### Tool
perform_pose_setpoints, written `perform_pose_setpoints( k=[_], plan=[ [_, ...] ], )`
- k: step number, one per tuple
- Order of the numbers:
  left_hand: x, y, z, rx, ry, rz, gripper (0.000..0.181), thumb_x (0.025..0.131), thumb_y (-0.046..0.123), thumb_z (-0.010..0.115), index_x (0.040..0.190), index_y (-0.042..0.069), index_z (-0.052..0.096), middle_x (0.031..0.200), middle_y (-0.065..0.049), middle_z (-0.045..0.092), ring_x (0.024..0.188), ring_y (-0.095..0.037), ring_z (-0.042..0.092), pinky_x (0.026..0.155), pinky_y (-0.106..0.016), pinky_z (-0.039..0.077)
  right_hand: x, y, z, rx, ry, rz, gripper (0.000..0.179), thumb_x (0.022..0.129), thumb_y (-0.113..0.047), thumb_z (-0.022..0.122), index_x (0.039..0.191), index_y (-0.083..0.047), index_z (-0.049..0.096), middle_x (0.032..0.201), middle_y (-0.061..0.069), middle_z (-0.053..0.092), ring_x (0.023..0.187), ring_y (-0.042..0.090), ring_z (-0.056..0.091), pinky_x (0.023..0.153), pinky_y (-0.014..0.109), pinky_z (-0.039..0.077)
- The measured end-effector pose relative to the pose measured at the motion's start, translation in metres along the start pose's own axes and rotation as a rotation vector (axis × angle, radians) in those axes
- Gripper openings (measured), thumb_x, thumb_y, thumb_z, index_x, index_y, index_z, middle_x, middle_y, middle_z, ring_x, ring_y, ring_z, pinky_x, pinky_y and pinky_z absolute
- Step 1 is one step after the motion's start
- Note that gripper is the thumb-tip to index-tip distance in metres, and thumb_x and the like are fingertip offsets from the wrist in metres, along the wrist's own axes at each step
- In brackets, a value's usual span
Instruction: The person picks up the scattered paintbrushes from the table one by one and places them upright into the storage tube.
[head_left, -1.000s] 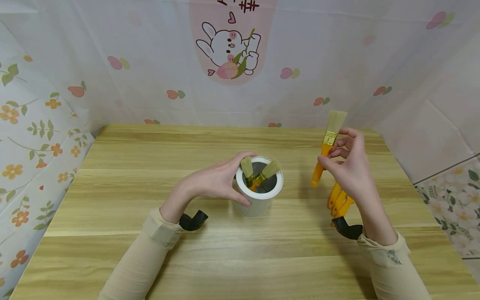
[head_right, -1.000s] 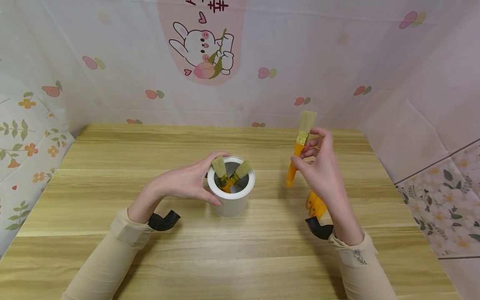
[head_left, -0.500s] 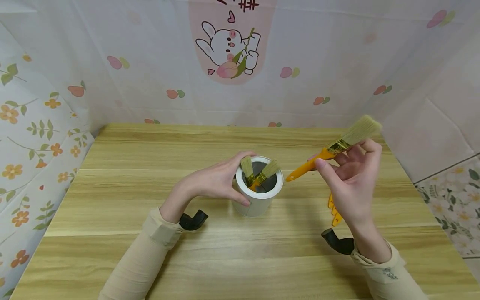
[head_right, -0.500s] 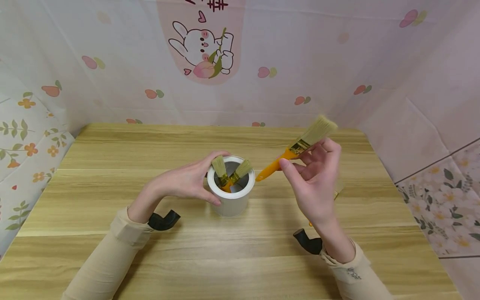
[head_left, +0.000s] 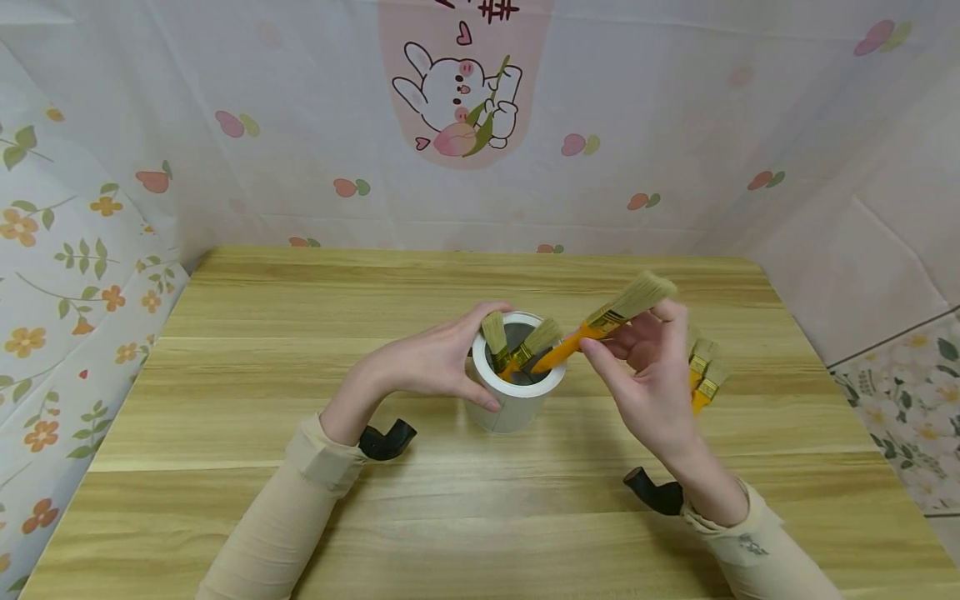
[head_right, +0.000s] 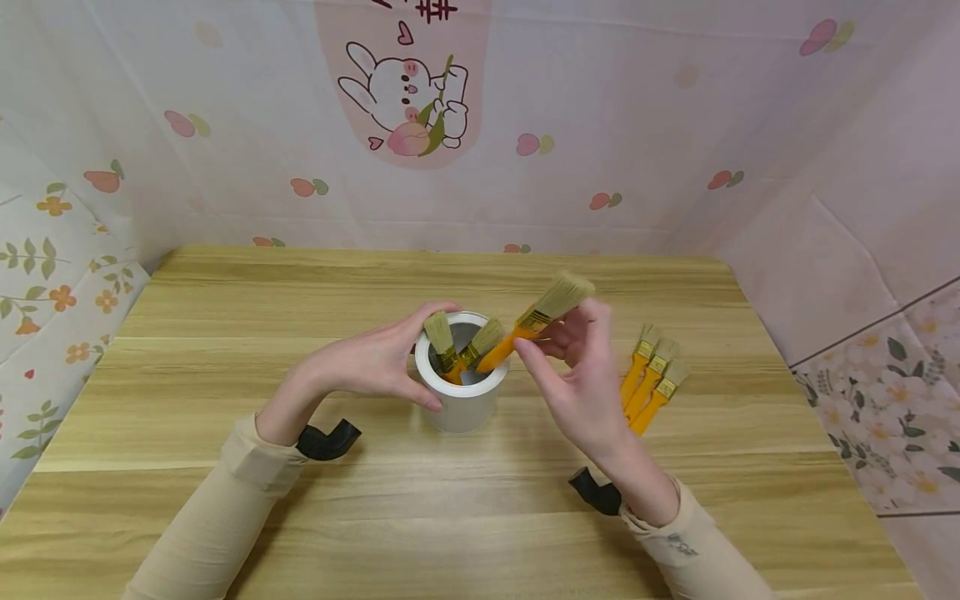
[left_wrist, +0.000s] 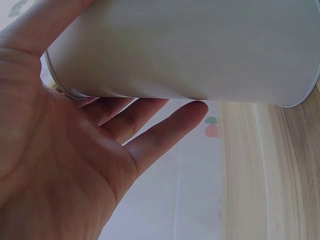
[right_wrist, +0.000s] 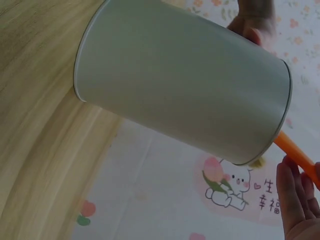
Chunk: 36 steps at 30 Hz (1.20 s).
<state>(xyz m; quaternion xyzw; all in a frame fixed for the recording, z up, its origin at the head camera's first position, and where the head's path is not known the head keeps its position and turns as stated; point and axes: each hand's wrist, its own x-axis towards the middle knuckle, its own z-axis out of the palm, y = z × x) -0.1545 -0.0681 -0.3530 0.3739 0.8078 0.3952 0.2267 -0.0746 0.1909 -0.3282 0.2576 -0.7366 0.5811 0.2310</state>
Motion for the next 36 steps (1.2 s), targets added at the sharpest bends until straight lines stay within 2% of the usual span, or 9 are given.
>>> perform_pose_setpoints(
  k=[4, 7, 13, 18, 22, 29, 33, 36],
  plan=[
    [0.0, 0.0, 0.0, -0.001, -0.002, 0.002, 0.118, 0.075, 0.039, 0.092, 0.161, 0.021, 0.015, 0.152, -0.007, 0.046, 0.134, -0.022, 0.052, 0.114, -0.047, 0.044, -0.002, 0.002, 0.002, -0.146, -0.053, 0.031, 0.053, 0.085, 0.022, 0.067, 0.125, 0.016, 0.034, 0.114, -0.009, 0.062, 0.098, 0.005, 0.069, 0.087, 0.017, 0.057],
    [0.0, -0.001, 0.0, -0.002, -0.003, 0.007, 0.119, 0.075, 0.039, 0.092, 0.162, 0.019, 0.014, 0.153, -0.009, 0.046, 0.135, -0.023, 0.052, 0.114, -0.048, 0.044, -0.002, 0.004, 0.003, -0.205, -0.082, 0.042, 0.05, 0.084, 0.02, 0.07, 0.122, 0.015, 0.038, 0.113, -0.003, 0.062, 0.1, 0.006, 0.067, 0.091, 0.017, 0.055],
    [0.0, -0.001, 0.0, 0.017, 0.006, 0.005, 0.118, 0.074, 0.04, 0.093, 0.162, 0.02, 0.015, 0.152, -0.006, 0.047, 0.134, -0.022, 0.053, 0.113, -0.047, 0.045, -0.004, 0.009, 0.004, -0.275, -0.096, 0.025, 0.055, 0.086, 0.015, 0.072, 0.131, 0.011, 0.041, 0.11, 0.016, 0.065, 0.095, 0.008, 0.064, 0.09, 0.014, 0.053],
    [0.0, -0.001, 0.0, 0.021, 0.012, 0.009, 0.117, 0.074, 0.041, 0.093, 0.161, 0.024, 0.016, 0.151, -0.005, 0.048, 0.133, -0.021, 0.054, 0.113, -0.046, 0.045, -0.005, 0.01, 0.004, -0.317, -0.12, 0.062, 0.065, 0.082, 0.017, 0.075, 0.138, 0.007, 0.042, 0.112, 0.015, 0.065, 0.093, 0.004, 0.064, 0.089, 0.013, 0.053],
    [-0.001, -0.001, 0.0, 0.024, 0.013, 0.001, 0.118, 0.074, 0.042, 0.093, 0.161, 0.026, 0.015, 0.151, -0.002, 0.047, 0.132, -0.02, 0.054, 0.112, -0.045, 0.046, -0.005, 0.01, 0.004, -0.337, -0.127, 0.055, 0.065, 0.082, 0.016, 0.075, 0.138, 0.006, 0.044, 0.109, 0.014, 0.067, 0.091, 0.004, 0.063, 0.09, 0.012, 0.053],
    [0.0, 0.001, 0.0, 0.017, 0.011, 0.004, 0.117, 0.073, 0.041, 0.093, 0.16, 0.025, 0.016, 0.149, -0.001, 0.048, 0.132, -0.021, 0.054, 0.112, -0.046, 0.046, 0.002, 0.009, -0.004, -0.315, -0.076, 0.034, 0.06, 0.083, 0.019, 0.072, 0.136, 0.007, 0.045, 0.104, 0.013, 0.068, 0.091, 0.001, 0.064, 0.087, 0.012, 0.052],
    [0.0, 0.001, 0.0, 0.023, 0.009, -0.002, 0.117, 0.073, 0.041, 0.093, 0.16, 0.026, 0.016, 0.148, -0.001, 0.049, 0.131, -0.021, 0.055, 0.111, -0.046, 0.046, 0.007, 0.008, -0.016, -0.33, -0.026, 0.067, 0.056, 0.086, 0.017, 0.069, 0.136, 0.009, 0.044, 0.104, 0.006, 0.067, 0.091, 0.001, 0.065, 0.084, 0.013, 0.054],
    [0.0, 0.001, 0.0, 0.023, 0.008, -0.005, 0.117, 0.073, 0.041, 0.093, 0.161, 0.025, 0.016, 0.148, 0.0, 0.049, 0.131, -0.022, 0.056, 0.111, -0.047, 0.046, 0.012, 0.01, -0.028, -0.358, 0.002, 0.114, 0.055, 0.09, 0.014, 0.067, 0.139, 0.005, 0.044, 0.104, 0.002, 0.065, 0.089, 0.001, 0.065, 0.08, 0.012, 0.054]
  ],
)
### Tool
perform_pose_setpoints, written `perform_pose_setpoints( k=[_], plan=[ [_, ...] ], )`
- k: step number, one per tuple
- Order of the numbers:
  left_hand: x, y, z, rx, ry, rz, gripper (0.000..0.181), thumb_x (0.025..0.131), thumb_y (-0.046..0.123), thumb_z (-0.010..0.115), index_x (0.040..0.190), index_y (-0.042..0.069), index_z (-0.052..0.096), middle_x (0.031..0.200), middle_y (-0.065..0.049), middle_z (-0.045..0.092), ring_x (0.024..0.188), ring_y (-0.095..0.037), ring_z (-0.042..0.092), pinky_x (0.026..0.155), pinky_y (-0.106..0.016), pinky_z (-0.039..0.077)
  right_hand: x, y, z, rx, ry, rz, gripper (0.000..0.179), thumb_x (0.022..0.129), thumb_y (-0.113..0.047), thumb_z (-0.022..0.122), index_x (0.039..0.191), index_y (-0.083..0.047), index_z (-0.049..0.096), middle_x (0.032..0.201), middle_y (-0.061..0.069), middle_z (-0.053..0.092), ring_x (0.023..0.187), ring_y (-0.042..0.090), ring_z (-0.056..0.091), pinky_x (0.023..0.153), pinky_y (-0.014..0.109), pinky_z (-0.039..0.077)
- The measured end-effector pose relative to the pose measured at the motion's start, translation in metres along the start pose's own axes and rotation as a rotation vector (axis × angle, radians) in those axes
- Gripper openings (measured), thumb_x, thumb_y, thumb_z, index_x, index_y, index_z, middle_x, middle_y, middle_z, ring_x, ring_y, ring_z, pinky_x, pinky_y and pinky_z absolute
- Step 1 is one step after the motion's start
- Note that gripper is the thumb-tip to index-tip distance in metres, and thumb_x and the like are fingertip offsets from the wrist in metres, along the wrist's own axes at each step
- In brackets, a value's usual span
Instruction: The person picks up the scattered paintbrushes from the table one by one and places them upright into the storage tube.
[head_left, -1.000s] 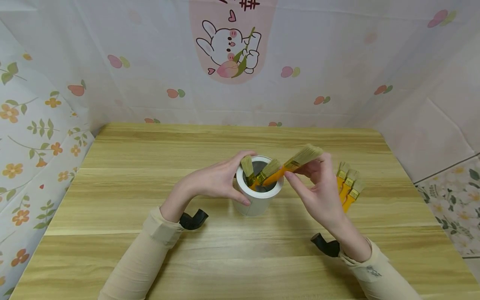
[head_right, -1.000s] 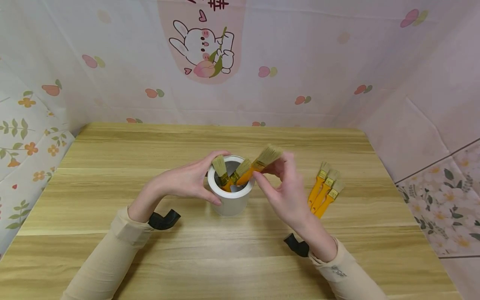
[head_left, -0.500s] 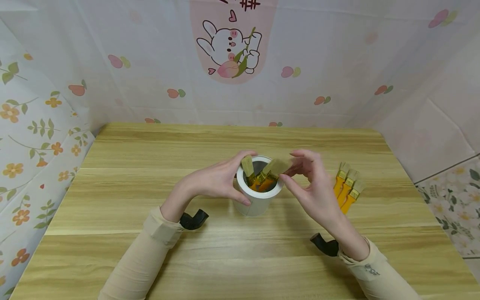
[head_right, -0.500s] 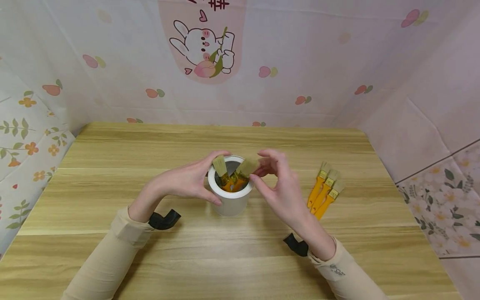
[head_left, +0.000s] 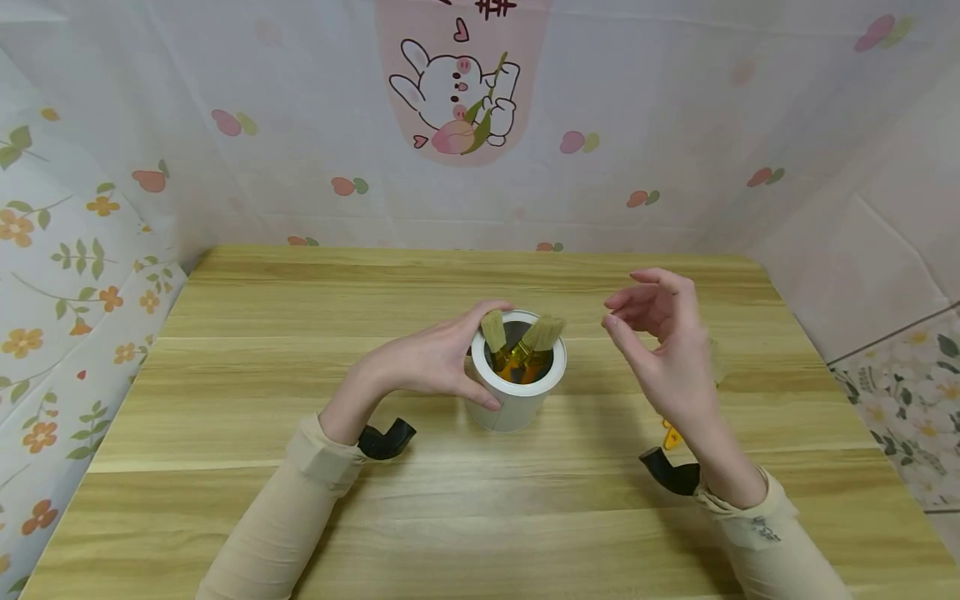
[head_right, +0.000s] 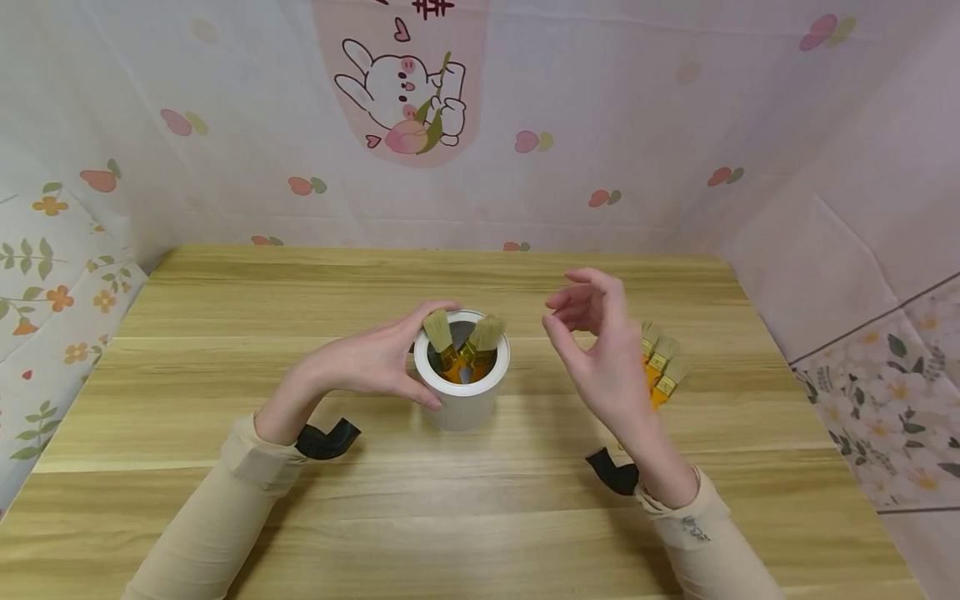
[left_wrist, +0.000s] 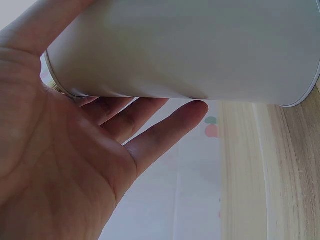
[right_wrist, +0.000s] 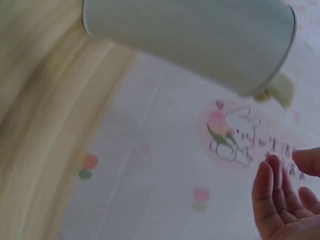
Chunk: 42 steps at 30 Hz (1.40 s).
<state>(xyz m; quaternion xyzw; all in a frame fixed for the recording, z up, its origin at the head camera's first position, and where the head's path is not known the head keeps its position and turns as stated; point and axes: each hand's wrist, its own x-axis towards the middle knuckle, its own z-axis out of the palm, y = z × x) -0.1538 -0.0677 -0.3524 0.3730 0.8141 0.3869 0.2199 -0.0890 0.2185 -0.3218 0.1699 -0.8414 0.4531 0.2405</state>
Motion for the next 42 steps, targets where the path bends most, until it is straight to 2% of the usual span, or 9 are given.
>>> perform_pose_setpoints(
  k=[6, 17, 21, 28, 30, 33, 35, 37, 42],
  plan=[
    [-0.001, -0.001, 0.0, 0.008, 0.007, -0.002, 0.118, 0.073, 0.041, 0.093, 0.161, 0.025, 0.016, 0.147, -0.001, 0.05, 0.129, -0.022, 0.057, 0.11, -0.047, 0.047, 0.011, 0.01, -0.026, -0.102, 0.002, 0.196, 0.056, 0.097, -0.003, 0.066, 0.147, -0.012, 0.04, 0.109, -0.007, 0.062, 0.085, -0.002, 0.065, 0.076, 0.01, 0.053],
    [-0.003, -0.002, -0.001, 0.0, 0.012, -0.014, 0.119, 0.073, 0.041, 0.094, 0.161, 0.026, 0.016, 0.147, -0.001, 0.05, 0.13, -0.022, 0.057, 0.111, -0.046, 0.046, 0.02, 0.033, -0.054, -0.183, -0.012, 0.386, 0.06, 0.1, -0.015, 0.064, 0.152, -0.013, 0.034, 0.112, -0.01, 0.059, 0.083, -0.003, 0.067, 0.073, 0.01, 0.054],
    [-0.003, -0.001, -0.002, 0.007, 0.017, -0.021, 0.119, 0.072, 0.042, 0.094, 0.161, 0.026, 0.015, 0.147, -0.001, 0.051, 0.129, -0.023, 0.058, 0.11, -0.047, 0.047, 0.014, 0.042, -0.06, -0.218, -0.05, 0.439, 0.062, 0.101, -0.019, 0.063, 0.154, -0.013, 0.031, 0.115, -0.002, 0.059, 0.082, -0.006, 0.065, 0.072, 0.009, 0.054],
    [-0.003, 0.0, -0.003, 0.015, 0.014, -0.022, 0.119, 0.073, 0.041, 0.094, 0.161, 0.025, 0.015, 0.147, -0.002, 0.051, 0.129, -0.023, 0.058, 0.111, -0.047, 0.047, -0.001, 0.065, -0.072, -0.282, -0.137, 0.5, 0.065, 0.102, -0.022, 0.06, 0.156, -0.005, 0.027, 0.126, 0.019, 0.059, 0.077, -0.011, 0.061, 0.066, 0.012, 0.054],
    [-0.002, -0.001, -0.002, 0.016, 0.01, -0.024, 0.119, 0.073, 0.041, 0.094, 0.161, 0.026, 0.015, 0.147, -0.001, 0.051, 0.129, -0.022, 0.058, 0.111, -0.047, 0.047, -0.005, 0.073, -0.075, -0.316, -0.163, 0.522, 0.067, 0.102, -0.023, 0.061, 0.156, -0.004, 0.027, 0.127, 0.023, 0.059, 0.076, -0.007, 0.063, 0.064, 0.016, 0.055],
    [-0.002, -0.001, -0.002, 0.01, 0.003, -0.026, 0.118, 0.073, 0.041, 0.093, 0.161, 0.026, 0.015, 0.146, -0.001, 0.052, 0.129, -0.022, 0.058, 0.111, -0.046, 0.046, -0.009, 0.084, -0.079, -0.369, -0.214, 0.57, 0.068, 0.102, -0.024, 0.06, 0.157, -0.002, 0.025, 0.128, 0.027, 0.058, 0.085, 0.017, 0.072, 0.063, 0.022, 0.055],
    [-0.001, -0.001, -0.002, 0.004, 0.002, -0.028, 0.118, 0.073, 0.04, 0.093, 0.161, 0.025, 0.015, 0.146, -0.001, 0.052, 0.129, -0.022, 0.058, 0.111, -0.046, 0.046, -0.012, 0.091, -0.08, -0.403, -0.254, 0.6, 0.07, 0.102, -0.024, 0.06, 0.157, 0.0, 0.024, 0.128, 0.03, 0.057, 0.093, 0.036, 0.071, 0.063, 0.029, 0.057],
    [-0.001, -0.001, -0.001, 0.003, 0.002, -0.027, 0.119, 0.073, 0.04, 0.093, 0.161, 0.024, 0.015, 0.147, -0.001, 0.051, 0.129, -0.022, 0.058, 0.111, -0.046, 0.046, -0.013, 0.098, -0.081, -0.425, -0.295, 0.628, 0.071, 0.102, -0.024, 0.059, 0.157, 0.002, 0.022, 0.13, 0.033, 0.055, 0.098, 0.046, 0.069, 0.064, 0.035, 0.057],
    [0.0, 0.001, 0.0, -0.002, -0.002, -0.024, 0.119, 0.073, 0.038, 0.094, 0.161, 0.027, 0.014, 0.148, -0.001, 0.05, 0.131, -0.022, 0.057, 0.111, -0.047, 0.046, -0.016, 0.109, -0.085, -0.435, -0.364, 0.69, 0.077, 0.102, -0.022, 0.061, 0.157, 0.006, 0.016, 0.134, 0.04, 0.05, 0.083, 0.037, 0.075, 0.068, 0.044, 0.059]
  ],
)
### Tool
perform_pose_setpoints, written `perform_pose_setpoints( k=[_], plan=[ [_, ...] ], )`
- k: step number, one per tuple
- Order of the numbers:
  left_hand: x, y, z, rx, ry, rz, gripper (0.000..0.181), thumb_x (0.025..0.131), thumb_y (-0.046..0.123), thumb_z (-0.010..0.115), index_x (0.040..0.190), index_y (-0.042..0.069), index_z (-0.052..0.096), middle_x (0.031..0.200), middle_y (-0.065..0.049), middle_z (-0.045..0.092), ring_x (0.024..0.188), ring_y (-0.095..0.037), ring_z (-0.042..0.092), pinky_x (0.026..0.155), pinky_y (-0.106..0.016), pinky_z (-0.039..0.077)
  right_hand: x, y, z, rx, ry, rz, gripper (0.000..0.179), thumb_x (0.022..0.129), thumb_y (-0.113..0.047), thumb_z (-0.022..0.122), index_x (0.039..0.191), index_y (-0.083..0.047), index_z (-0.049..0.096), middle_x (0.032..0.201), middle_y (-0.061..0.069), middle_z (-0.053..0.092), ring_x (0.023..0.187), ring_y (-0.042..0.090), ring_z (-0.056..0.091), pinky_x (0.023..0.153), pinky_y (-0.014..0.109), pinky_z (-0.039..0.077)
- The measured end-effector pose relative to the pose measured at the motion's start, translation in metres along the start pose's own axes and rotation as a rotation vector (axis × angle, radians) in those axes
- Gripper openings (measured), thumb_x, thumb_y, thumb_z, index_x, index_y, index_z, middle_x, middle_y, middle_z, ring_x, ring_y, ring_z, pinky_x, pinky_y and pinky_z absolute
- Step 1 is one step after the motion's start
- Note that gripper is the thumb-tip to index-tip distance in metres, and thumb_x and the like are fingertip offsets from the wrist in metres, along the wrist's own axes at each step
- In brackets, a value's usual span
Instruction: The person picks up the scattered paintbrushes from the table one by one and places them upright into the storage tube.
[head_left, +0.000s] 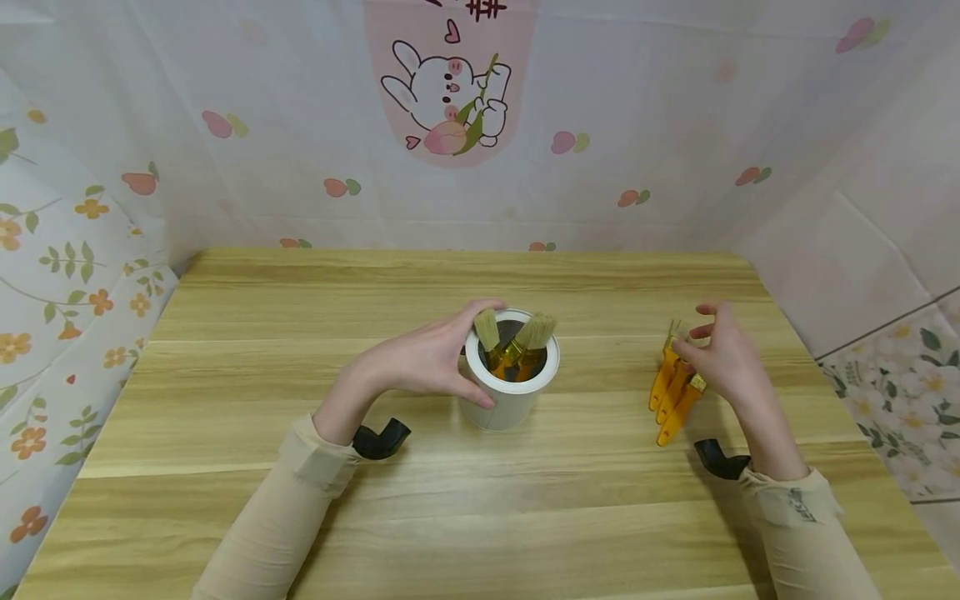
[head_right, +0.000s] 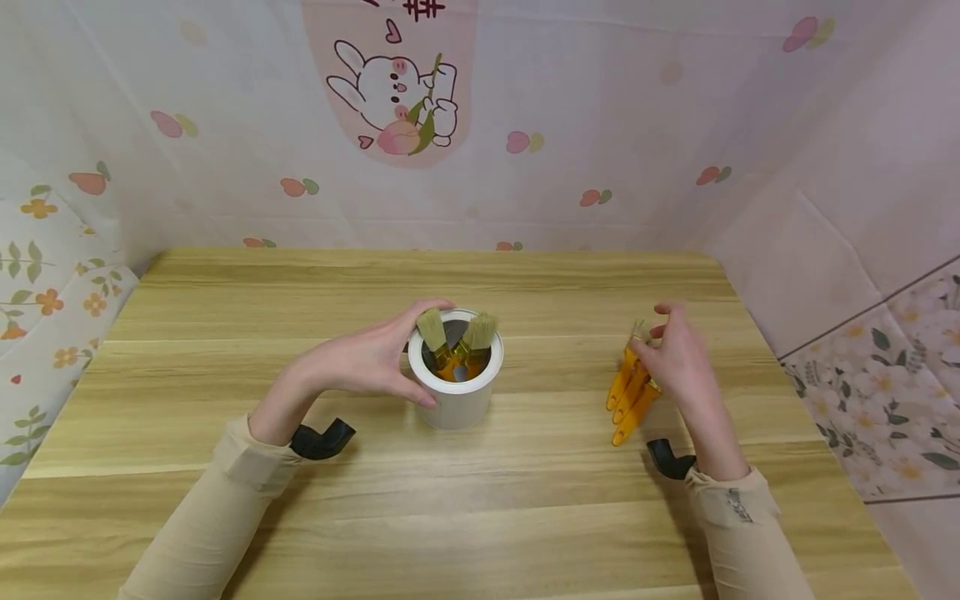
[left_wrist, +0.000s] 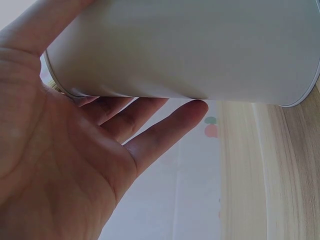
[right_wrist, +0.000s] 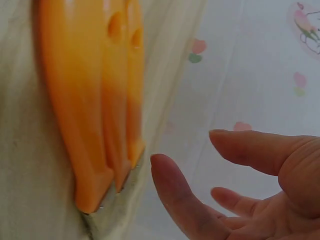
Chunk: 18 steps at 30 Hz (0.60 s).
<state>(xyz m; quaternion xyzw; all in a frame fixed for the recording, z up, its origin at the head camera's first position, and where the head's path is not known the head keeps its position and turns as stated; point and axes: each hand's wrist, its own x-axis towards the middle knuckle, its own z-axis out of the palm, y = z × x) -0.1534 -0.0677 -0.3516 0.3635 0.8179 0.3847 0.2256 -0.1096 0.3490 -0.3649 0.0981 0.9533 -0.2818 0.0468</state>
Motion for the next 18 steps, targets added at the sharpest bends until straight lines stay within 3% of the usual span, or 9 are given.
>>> perform_pose_setpoints(
  k=[7, 13, 18],
  plan=[
    [0.0, 0.0, -0.001, 0.004, 0.004, 0.017, 0.119, 0.073, 0.04, 0.094, 0.161, 0.026, 0.015, 0.148, -0.001, 0.049, 0.129, -0.021, 0.057, 0.11, -0.046, 0.047, 0.004, 0.004, 0.008, -0.007, -0.048, 0.037, 0.079, 0.1, -0.017, 0.066, 0.156, 0.008, 0.016, 0.135, 0.043, 0.05, 0.081, 0.034, 0.077, 0.069, 0.044, 0.06],
    [0.001, -0.001, 0.0, 0.004, 0.005, 0.018, 0.118, 0.073, 0.041, 0.093, 0.161, 0.026, 0.016, 0.148, -0.001, 0.05, 0.129, -0.021, 0.057, 0.111, -0.046, 0.046, 0.007, 0.002, 0.016, -0.113, -0.032, 0.016, 0.083, 0.093, -0.017, 0.072, 0.153, 0.01, 0.022, 0.134, 0.043, 0.052, 0.109, 0.055, 0.061, 0.086, 0.061, 0.051],
    [0.001, -0.002, 0.0, -0.003, 0.004, 0.012, 0.117, 0.073, 0.04, 0.093, 0.16, 0.026, 0.016, 0.148, 0.0, 0.048, 0.131, -0.021, 0.055, 0.112, -0.046, 0.045, 0.009, 0.001, 0.022, -0.165, -0.035, -0.014, 0.086, 0.089, -0.014, 0.076, 0.152, 0.011, 0.024, 0.134, 0.043, 0.051, 0.115, 0.059, 0.053, 0.092, 0.066, 0.046]
  ],
)
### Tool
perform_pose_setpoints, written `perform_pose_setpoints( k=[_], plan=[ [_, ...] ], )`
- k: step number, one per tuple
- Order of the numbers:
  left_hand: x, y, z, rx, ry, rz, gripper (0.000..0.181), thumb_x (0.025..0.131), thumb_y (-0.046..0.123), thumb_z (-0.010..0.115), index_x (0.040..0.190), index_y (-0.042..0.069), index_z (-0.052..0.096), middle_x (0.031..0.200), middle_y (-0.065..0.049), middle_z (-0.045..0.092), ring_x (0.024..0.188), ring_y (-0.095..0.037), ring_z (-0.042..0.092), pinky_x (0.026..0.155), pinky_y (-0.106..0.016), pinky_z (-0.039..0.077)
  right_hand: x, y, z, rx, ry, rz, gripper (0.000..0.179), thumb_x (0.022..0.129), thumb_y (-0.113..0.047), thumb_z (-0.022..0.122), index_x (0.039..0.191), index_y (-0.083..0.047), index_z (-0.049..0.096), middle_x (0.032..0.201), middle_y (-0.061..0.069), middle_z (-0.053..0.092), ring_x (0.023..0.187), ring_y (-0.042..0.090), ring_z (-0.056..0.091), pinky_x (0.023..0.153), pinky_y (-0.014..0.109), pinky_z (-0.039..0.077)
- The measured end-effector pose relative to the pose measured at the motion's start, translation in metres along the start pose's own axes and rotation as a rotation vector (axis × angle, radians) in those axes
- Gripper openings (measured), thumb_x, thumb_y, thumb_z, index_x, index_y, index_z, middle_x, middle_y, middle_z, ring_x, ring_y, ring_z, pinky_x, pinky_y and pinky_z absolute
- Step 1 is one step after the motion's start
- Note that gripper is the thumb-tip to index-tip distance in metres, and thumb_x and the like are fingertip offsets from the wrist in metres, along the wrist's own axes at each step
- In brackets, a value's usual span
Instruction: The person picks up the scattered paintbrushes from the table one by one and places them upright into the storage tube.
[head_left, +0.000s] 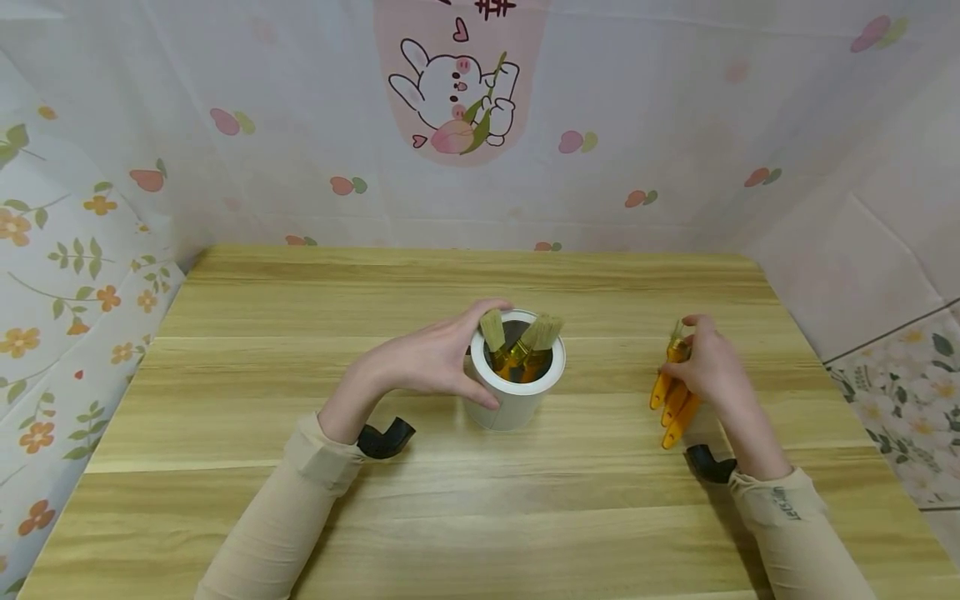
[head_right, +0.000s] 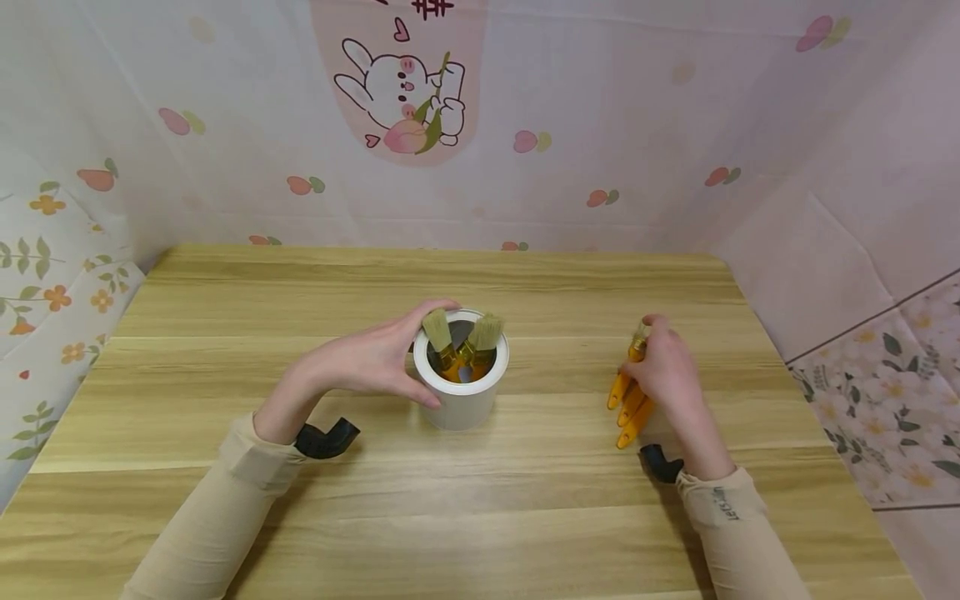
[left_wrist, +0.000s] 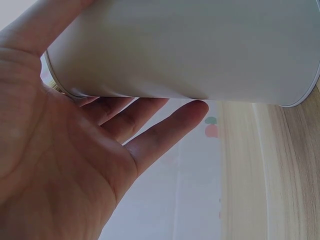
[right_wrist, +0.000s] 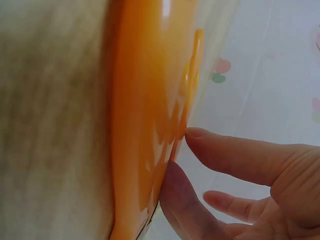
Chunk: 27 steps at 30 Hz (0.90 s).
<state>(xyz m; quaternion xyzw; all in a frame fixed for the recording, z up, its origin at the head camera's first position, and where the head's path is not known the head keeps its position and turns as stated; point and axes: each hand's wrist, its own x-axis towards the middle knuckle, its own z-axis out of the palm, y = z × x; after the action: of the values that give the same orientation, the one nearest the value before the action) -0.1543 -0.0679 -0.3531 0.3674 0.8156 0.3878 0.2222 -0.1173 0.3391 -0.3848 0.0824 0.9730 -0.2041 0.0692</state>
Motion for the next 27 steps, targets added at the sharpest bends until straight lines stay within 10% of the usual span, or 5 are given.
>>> perform_pose_setpoints(
  k=[19, 27],
  plan=[
    [-0.0013, -0.0002, 0.0007, 0.008, 0.008, 0.019, 0.117, 0.073, 0.038, 0.094, 0.16, 0.022, 0.018, 0.149, 0.0, 0.047, 0.132, -0.021, 0.054, 0.112, -0.045, 0.045, 0.0012, -0.0045, 0.0054, -0.026, -0.028, -0.006, 0.093, 0.091, -0.014, 0.077, 0.156, 0.012, 0.017, 0.133, 0.043, 0.052, 0.111, 0.055, 0.057, 0.088, 0.062, 0.048],
    [0.0001, -0.0009, 0.0007, 0.014, 0.004, 0.019, 0.116, 0.074, 0.039, 0.093, 0.161, 0.022, 0.017, 0.15, -0.001, 0.047, 0.133, -0.022, 0.054, 0.113, -0.046, 0.045, 0.0008, -0.0058, 0.0017, 0.119, -0.018, -0.04, 0.091, 0.092, -0.006, 0.071, 0.158, 0.011, 0.01, 0.122, 0.032, 0.054, 0.103, 0.043, 0.061, 0.072, 0.034, 0.052]
  ],
)
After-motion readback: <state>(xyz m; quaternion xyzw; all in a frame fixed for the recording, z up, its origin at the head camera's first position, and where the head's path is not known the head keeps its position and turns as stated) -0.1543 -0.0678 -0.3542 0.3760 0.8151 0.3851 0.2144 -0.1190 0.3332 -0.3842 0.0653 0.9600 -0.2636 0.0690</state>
